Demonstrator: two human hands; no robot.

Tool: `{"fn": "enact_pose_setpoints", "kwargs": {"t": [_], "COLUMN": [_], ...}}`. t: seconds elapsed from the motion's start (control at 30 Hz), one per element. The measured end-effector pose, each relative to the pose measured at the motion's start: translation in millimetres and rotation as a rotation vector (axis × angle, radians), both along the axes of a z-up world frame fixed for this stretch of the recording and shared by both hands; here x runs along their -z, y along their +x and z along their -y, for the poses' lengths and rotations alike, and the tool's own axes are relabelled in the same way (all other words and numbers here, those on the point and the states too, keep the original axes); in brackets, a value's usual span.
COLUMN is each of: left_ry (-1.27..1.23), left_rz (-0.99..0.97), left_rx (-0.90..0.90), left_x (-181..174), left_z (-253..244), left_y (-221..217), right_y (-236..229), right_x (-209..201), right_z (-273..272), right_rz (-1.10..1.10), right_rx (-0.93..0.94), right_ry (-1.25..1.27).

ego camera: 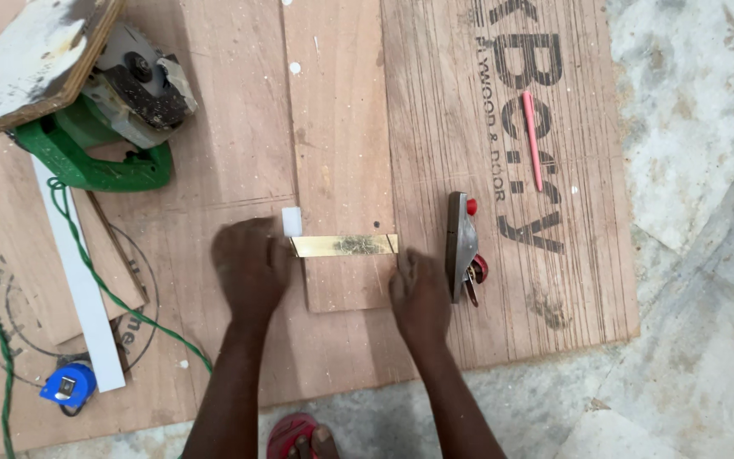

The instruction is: The person applies thin strips of edge banding to the vertical edges of a wooden cabinet frame. They use a utility knife to trim the banding flush with the wood surface and a small block to press it into place. The person repeatedly measures, cuts, and fits the banding along the edges.

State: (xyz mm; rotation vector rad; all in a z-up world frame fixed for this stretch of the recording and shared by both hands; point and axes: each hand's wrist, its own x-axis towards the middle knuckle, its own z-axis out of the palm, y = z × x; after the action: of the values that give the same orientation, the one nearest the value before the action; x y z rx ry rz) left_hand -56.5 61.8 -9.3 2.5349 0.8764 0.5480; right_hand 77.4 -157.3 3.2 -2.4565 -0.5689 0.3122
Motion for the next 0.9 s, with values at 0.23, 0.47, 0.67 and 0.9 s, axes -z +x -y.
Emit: {"fn": "enact_pose_setpoints", "kwargs": {"t": [0.23, 0.47, 0.67, 0.9], "left_ry": [-0.006, 0.12, 0.138, 0.158], "left_rz": [-0.136, -0.157, -0.111, -0.093], "left_rx": [0.374, 0.302, 0.293, 0.313], "left_x": [-2.8, 2.9, 8.8, 10.7], "left_z": [73.2, 82.1, 84.7, 83.0], "left_y": [43.0, 44.1, 41.6, 42.2], "right_y": [-9.8, 16.9, 66.8, 67.9], "right_x": [21.1, -7.9, -15.3, 14.1], "right_z": [1.5, 20.7, 34.5, 51.3], "right_rz": [0.057, 0.469, 0.115, 0.066], "right_rx": [-0.075, -0.038, 0.092, 0.003], "right_ry": [0.056, -0.088, -0.12, 0.004]}}
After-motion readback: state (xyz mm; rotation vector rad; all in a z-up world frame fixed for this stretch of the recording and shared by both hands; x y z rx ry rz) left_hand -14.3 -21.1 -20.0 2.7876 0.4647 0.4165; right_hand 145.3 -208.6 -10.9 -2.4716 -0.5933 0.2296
